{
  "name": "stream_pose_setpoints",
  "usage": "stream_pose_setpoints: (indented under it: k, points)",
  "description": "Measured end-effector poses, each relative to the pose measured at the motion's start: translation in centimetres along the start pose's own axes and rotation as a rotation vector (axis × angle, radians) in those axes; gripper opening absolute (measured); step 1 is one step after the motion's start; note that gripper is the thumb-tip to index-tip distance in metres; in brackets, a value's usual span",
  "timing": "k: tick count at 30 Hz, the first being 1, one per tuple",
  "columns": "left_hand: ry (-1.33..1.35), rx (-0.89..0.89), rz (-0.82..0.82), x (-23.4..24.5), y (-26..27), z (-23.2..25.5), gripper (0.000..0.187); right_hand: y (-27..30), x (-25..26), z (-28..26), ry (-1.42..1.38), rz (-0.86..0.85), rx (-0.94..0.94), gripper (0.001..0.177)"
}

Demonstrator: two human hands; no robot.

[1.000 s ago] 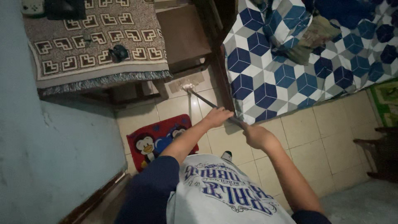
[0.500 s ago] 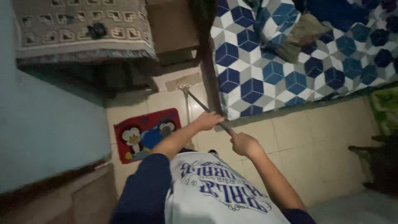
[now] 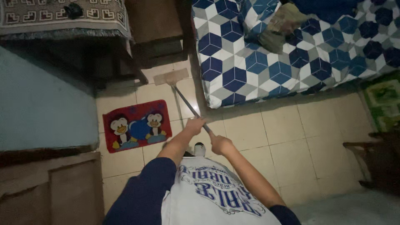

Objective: The person mops a tiled floor in a bedroom using a flat mop, moving it back and forth under and around a bed and a chair.

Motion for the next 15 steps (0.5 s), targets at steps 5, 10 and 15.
stream_pose_setpoints:
  k: [5,10,15]
  points:
    - [0.076,-0.191,-0.039,-1.0,3.4,4.9,0.025,7.3,-0.4,3.5,0.026,-0.068,-0.055,0.071]
    - [0.018,-0.328,-0.158,-0.4,6.9,5.2,0.024,12.2,-2.5,-0.3,-0.035,0.064,-0.049,0.069]
    - [-0.006,-0.253,-0.144,-1.4,11.9,2.1,0.024,11.8,-6.5,-7.3,-0.151,0.010,-0.128,0.083]
Point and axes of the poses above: each hand's wrist, its own y-axis away from the middle knuckle, its own x-axis out of the back of the hand, z = x × y, the point moved 4 cm from there along -y, towards the middle knuckle, and after that the axes turned 2 degrees about -x, right-handed, at the moved point
